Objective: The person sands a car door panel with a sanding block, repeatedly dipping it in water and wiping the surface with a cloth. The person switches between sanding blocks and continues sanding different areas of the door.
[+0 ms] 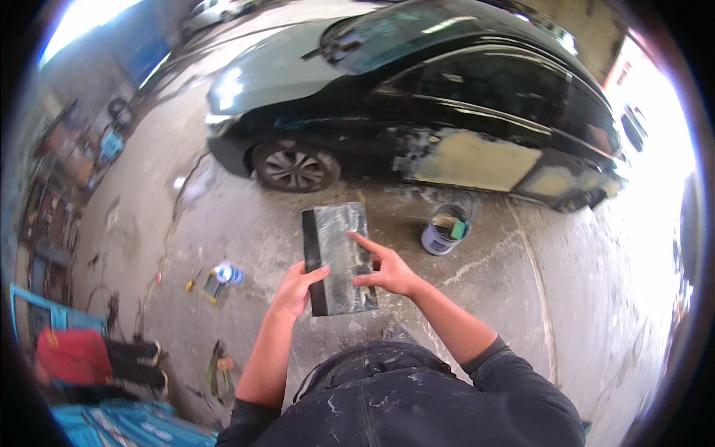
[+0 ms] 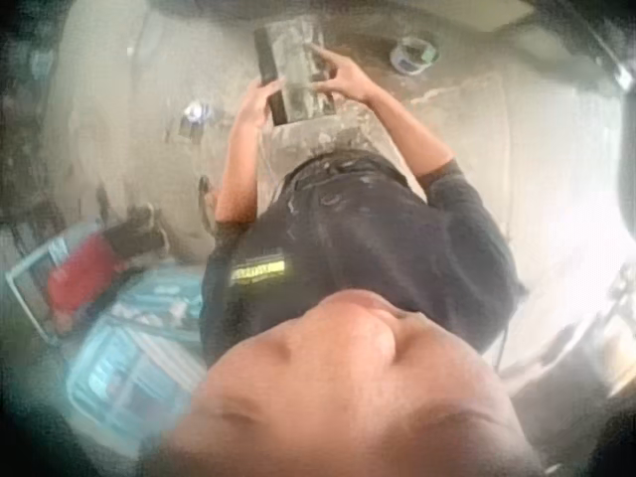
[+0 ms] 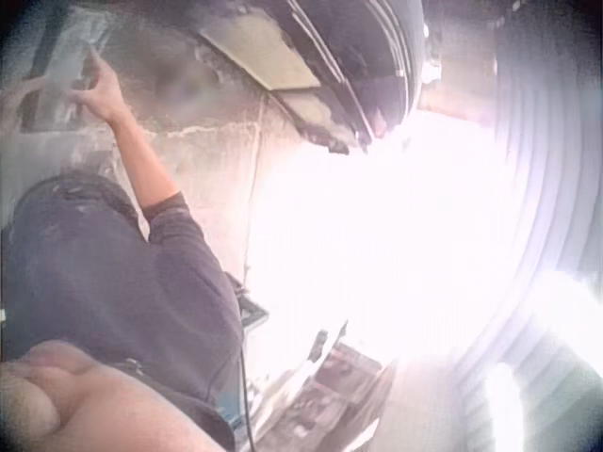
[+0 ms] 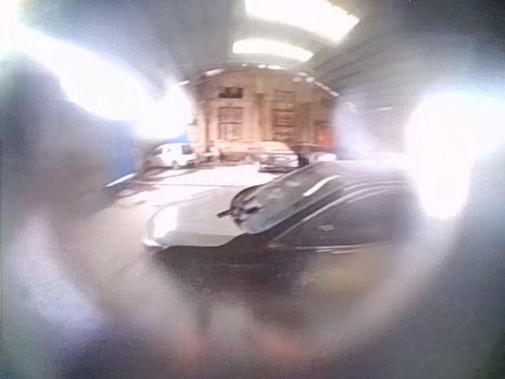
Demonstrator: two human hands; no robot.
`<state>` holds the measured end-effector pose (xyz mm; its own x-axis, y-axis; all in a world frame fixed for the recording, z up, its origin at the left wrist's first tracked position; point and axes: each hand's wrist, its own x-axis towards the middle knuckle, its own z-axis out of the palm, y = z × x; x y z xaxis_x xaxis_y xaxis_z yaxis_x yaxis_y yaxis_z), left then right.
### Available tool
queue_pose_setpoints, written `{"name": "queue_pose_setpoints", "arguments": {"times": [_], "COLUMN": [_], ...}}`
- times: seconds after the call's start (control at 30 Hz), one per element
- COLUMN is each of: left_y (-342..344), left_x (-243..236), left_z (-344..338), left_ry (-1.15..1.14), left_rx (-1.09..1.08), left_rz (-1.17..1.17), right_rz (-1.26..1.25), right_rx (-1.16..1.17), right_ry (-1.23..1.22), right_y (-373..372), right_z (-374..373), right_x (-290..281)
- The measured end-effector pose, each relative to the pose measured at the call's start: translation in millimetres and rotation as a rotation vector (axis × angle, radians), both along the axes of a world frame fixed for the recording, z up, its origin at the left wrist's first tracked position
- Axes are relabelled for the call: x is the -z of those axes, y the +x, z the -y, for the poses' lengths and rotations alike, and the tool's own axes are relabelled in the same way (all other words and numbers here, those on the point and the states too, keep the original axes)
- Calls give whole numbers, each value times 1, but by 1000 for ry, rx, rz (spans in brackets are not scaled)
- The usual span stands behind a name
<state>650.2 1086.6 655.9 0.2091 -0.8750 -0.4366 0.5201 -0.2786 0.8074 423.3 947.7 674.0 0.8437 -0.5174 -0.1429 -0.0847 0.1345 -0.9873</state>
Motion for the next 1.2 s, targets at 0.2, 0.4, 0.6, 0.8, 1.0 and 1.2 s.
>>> {"name": "queue_pose_setpoints", "arguments": {"times": [0.2,0.4,0.6,0.8,1.0,1.2], "left_y": [15,21,23,23,15,5], "left_x": [1,-3,-14,-14,-9,-7], "left_z": [7,9,17,35,30,55], "left_ry": [-10,-32,-26,-177,63,-140], "left_rx": [106,158,267,214,-53,-23], "left_rz": [-57,-80,319,407,331,129], "right_rz": [79,140,-313,-242,-152,-49], "right_rx": [98,219,338,456,464,320], "right_ry": [55,183,-372,-245,585,745], "right_y": [2,9,13,13,14,24], "right_z": [-22,-35,-35,-11,12,12], "right_x": [3,15,27,46,46,30]}}
